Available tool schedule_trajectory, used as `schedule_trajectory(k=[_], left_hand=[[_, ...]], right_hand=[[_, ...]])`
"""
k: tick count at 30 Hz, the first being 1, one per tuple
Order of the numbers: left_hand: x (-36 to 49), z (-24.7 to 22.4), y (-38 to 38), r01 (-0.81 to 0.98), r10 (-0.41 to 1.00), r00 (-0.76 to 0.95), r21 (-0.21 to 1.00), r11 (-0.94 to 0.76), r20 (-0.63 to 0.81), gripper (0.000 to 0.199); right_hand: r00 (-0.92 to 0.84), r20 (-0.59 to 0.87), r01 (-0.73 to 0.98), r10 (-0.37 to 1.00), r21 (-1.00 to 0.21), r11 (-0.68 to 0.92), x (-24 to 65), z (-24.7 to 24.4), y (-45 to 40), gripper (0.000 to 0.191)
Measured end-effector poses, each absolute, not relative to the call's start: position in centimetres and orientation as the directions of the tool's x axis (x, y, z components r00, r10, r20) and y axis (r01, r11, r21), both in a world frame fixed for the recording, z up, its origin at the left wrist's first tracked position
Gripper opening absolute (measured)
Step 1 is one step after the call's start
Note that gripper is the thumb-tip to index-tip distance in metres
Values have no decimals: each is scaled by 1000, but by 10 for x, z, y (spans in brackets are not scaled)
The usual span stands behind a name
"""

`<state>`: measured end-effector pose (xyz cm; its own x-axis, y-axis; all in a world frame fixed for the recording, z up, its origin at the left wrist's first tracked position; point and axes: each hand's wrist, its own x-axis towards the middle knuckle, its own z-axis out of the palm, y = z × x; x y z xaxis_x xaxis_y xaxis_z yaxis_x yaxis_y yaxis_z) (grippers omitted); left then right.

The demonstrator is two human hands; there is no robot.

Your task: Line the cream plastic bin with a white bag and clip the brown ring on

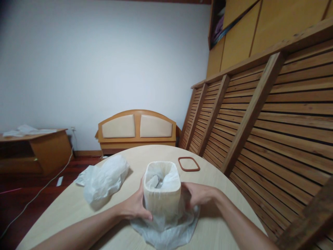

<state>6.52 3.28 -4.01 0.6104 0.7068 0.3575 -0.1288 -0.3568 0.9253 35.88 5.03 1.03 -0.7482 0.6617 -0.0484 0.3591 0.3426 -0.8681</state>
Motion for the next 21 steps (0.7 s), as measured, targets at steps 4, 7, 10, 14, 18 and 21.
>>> schedule_trajectory(k=[4, 7, 10, 14, 18, 21], left_hand=[[72, -38, 32, -217, 739, 529, 908, -357, 417, 161], [81, -37, 30, -225, 735, 536, 909, -350, 415, 156], [85, -40, 30, -177, 744, 520, 905, -387, 419, 149], [84, -47, 32, -124, 749, 492, 887, -444, 444, 139], [81, -49, 30, -84, 767, 469, 886, -456, 438, 136], [77, -47, 25, -80, 764, 495, 897, -434, 414, 139]], right_hand=[[-581, -8, 462, 814, -827, 321, 388, 19, 91, 49], [-227, 173, 774, 958, -565, 286, 397, -3, 124, 42], [-65, 249, 868, 966, -463, 178, 394, -30, 146, 53], [49, 248, 904, 967, -423, 63, 387, -46, 153, 48], [91, 290, 904, 953, -425, 43, 385, -46, 146, 42], [78, 320, 874, 944, -477, 90, 387, -39, 140, 45]])
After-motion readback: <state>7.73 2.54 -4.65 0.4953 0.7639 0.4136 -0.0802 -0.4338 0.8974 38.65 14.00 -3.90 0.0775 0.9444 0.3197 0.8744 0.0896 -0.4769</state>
